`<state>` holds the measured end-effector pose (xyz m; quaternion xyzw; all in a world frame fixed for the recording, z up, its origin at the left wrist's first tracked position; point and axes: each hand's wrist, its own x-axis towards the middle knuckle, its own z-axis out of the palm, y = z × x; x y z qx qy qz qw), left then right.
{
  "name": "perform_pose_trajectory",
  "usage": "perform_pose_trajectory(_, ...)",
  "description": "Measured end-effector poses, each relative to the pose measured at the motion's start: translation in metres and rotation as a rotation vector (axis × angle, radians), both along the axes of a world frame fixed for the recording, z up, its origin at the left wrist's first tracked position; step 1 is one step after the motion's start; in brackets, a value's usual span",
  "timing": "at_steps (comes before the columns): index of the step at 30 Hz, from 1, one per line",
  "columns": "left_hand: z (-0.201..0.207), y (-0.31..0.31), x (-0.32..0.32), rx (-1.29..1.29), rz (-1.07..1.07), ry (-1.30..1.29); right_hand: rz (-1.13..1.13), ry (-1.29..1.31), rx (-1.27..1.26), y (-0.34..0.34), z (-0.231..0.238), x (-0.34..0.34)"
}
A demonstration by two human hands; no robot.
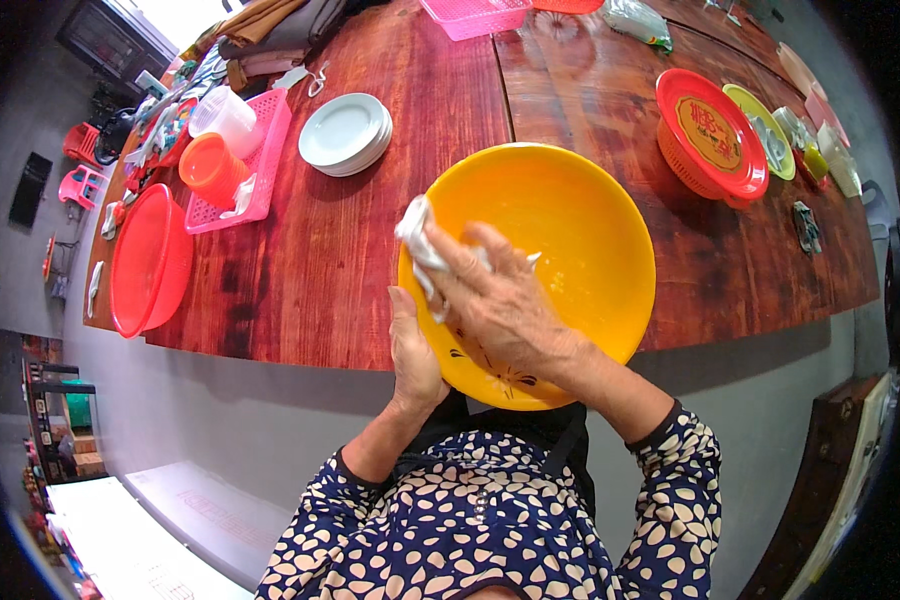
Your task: The person wipes several plastic kitchen items with a white cloth on a wooden table. They clean an orange basket, a red plate, a yellow bowl, and two white plates, handling each item individually and wiping both sides before stacking them.
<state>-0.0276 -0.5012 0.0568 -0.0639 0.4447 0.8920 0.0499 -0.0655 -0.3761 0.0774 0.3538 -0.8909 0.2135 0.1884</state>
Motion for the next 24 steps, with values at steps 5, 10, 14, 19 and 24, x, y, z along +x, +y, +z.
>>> perform_pose_trajectory(5,-0.006,-0.004,-0.001,-0.027,-0.005,0.010,-0.003,0.039,0.000,-0.003,0.006,-0.007)
perform_pose_trajectory(10,-0.006,-0.008,-0.001,-0.055,0.012,-0.012,0.125,-0.002,-0.010,-0.007,-0.001,0.006)
perform_pose_trajectory(14,-0.001,-0.007,0.001,-0.026,-0.022,-0.015,-0.188,0.110,0.039,0.002,-0.002,-0.032)
perform_pose_trajectory(19,-0.007,-0.007,-0.001,-0.055,0.008,-0.015,-0.208,0.006,-0.044,0.003,-0.004,-0.027)
perform_pose_trajectory(24,-0.001,-0.007,-0.006,-0.083,0.049,0.048,0.028,-0.012,-0.031,-0.012,-0.003,0.001)
